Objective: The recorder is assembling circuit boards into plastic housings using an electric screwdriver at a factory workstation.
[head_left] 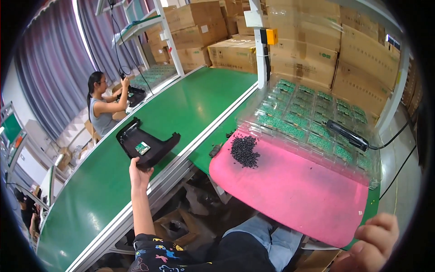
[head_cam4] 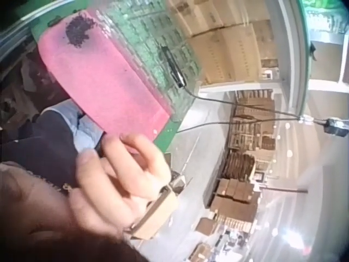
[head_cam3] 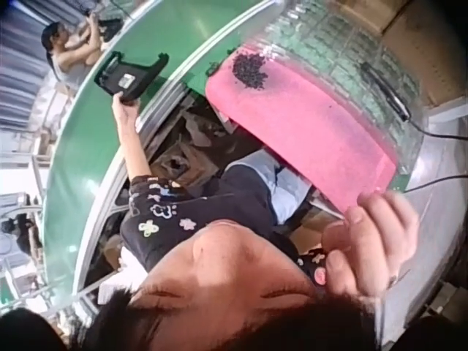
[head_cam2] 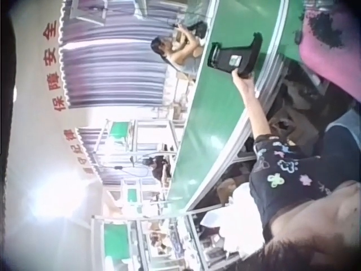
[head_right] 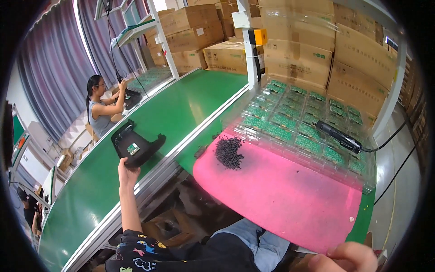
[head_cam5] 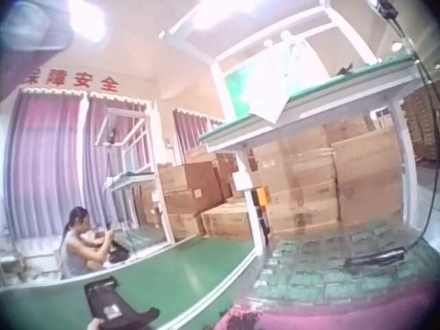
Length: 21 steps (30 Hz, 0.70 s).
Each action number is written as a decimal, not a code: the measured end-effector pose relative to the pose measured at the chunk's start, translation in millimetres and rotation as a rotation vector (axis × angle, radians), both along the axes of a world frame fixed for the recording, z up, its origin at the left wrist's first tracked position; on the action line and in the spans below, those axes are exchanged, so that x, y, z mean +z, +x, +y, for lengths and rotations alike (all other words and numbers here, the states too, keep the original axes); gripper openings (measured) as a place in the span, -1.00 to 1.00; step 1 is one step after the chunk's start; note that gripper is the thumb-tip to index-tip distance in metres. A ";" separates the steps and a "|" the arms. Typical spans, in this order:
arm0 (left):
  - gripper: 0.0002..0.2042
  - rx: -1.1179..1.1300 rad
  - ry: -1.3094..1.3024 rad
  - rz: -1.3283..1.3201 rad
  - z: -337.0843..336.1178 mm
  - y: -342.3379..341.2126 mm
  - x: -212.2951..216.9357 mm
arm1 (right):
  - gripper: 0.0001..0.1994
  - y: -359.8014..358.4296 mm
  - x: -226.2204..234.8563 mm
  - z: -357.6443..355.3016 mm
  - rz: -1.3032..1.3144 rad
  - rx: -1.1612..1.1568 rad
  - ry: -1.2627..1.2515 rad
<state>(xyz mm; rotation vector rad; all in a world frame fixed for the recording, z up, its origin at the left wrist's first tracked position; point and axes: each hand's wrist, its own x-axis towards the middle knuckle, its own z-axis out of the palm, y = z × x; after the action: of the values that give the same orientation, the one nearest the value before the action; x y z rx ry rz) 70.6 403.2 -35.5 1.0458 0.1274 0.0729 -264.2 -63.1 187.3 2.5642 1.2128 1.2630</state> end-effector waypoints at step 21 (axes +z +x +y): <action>-0.55 -0.101 0.365 -1.343 -336.2 101.7 -10.9 | -0.34 -352.9 -564.2 51.5 1.012 -2.427 1.714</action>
<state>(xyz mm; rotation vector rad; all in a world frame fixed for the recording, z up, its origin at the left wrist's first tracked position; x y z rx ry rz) 172.3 67.0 -46.4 1.1712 -1.1894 0.7024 -617.0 -11.6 -376.8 -1.2012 2.3108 0.1804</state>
